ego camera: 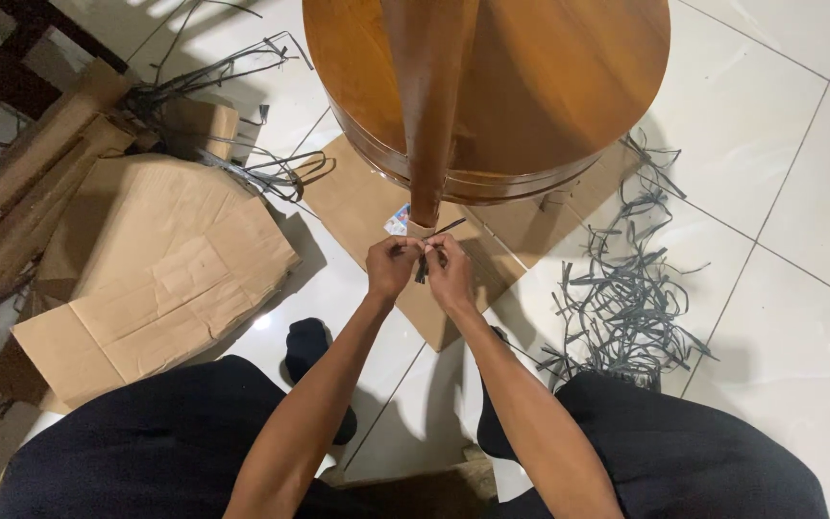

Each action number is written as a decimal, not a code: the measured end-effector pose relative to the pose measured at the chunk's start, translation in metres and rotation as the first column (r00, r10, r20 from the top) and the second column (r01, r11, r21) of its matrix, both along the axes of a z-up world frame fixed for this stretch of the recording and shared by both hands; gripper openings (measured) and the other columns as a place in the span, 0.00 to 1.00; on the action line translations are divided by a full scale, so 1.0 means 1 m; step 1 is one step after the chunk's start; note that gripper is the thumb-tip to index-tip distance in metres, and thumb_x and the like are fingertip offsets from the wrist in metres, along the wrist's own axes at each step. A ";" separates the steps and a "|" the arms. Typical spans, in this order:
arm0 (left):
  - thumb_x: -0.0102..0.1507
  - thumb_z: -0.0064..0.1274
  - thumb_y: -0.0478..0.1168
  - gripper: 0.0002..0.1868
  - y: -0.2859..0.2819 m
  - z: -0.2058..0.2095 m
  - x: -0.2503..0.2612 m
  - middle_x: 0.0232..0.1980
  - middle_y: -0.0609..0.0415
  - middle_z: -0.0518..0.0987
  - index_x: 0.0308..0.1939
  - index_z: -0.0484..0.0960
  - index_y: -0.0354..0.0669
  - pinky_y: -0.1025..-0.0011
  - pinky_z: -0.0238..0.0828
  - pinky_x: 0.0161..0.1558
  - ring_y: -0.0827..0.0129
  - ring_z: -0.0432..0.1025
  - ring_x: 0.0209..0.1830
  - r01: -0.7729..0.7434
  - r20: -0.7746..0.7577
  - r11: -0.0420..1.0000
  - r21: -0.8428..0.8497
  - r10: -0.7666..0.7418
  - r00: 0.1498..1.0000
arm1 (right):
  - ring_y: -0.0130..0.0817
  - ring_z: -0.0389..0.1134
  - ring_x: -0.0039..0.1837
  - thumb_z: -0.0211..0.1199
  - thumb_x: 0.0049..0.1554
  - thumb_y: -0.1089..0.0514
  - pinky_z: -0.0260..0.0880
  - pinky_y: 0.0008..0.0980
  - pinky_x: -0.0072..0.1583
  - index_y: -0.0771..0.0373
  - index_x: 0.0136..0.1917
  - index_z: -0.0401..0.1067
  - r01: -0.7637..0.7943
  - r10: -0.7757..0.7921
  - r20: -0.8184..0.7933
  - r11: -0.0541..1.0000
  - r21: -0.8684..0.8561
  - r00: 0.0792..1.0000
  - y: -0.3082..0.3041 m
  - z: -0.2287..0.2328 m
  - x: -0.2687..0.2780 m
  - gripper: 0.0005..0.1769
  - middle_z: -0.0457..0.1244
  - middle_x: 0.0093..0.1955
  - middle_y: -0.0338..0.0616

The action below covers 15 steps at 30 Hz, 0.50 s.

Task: Wrapping the legs of a wooden stool with protective cardboard pieces

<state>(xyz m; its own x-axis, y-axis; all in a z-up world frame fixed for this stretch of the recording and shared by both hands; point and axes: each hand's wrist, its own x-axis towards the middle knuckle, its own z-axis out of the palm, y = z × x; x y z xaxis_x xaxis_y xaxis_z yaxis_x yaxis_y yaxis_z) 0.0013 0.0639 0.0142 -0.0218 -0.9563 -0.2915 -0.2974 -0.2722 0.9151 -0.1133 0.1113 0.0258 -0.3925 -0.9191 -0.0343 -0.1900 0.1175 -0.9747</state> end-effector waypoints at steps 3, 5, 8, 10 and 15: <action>0.58 0.58 0.36 0.06 -0.001 0.010 -0.003 0.20 0.53 0.81 0.38 0.86 0.47 0.74 0.71 0.20 0.71 0.72 0.12 0.003 -0.034 0.998 0.057 -0.002 0.999 | 0.42 0.72 0.42 0.55 0.62 0.66 0.73 0.44 0.42 0.61 0.51 0.71 -0.018 0.018 0.007 0.998 0.055 1.000 0.002 0.002 0.001 0.06 0.70 0.46 0.52; 0.58 0.58 0.37 0.06 -0.002 0.013 -0.004 0.24 0.49 0.82 0.38 0.87 0.46 0.68 0.73 0.25 0.65 0.76 0.18 0.002 0.029 1.000 0.019 -0.002 1.000 | 0.41 0.73 0.42 0.56 0.60 0.67 0.74 0.43 0.42 0.60 0.51 0.71 -0.021 0.020 0.018 0.998 0.066 1.000 0.002 0.008 0.005 0.07 0.70 0.46 0.51; 0.58 0.59 0.38 0.06 0.004 0.021 -0.005 0.31 0.45 0.84 0.38 0.87 0.45 0.61 0.75 0.34 0.57 0.79 0.30 0.008 0.122 0.999 -0.041 -0.003 0.993 | 0.44 0.74 0.45 0.57 0.58 0.69 0.75 0.42 0.44 0.60 0.52 0.70 0.009 -0.009 0.000 0.996 0.088 1.000 0.002 0.017 0.007 0.10 0.70 0.45 0.53; 0.58 0.60 0.38 0.06 0.006 0.028 -0.004 0.33 0.45 0.84 0.38 0.86 0.45 0.59 0.75 0.39 0.56 0.80 0.36 0.010 0.153 0.998 -0.068 0.000 0.988 | 0.49 0.74 0.46 0.59 0.57 0.70 0.75 0.43 0.45 0.61 0.52 0.70 0.038 -0.036 -0.029 0.995 0.093 0.999 -0.001 0.017 0.008 0.10 0.70 0.45 0.56; 0.59 0.58 0.34 0.07 0.009 0.037 -0.009 0.39 0.48 0.86 0.40 0.79 0.45 0.56 0.76 0.46 0.52 0.80 0.44 0.005 0.137 0.988 -0.156 0.017 0.990 | 0.47 0.74 0.49 0.57 0.59 0.66 0.74 0.48 0.43 0.64 0.55 0.68 0.067 -0.061 -0.039 0.981 0.183 0.997 0.000 -0.003 0.006 0.10 0.71 0.49 0.55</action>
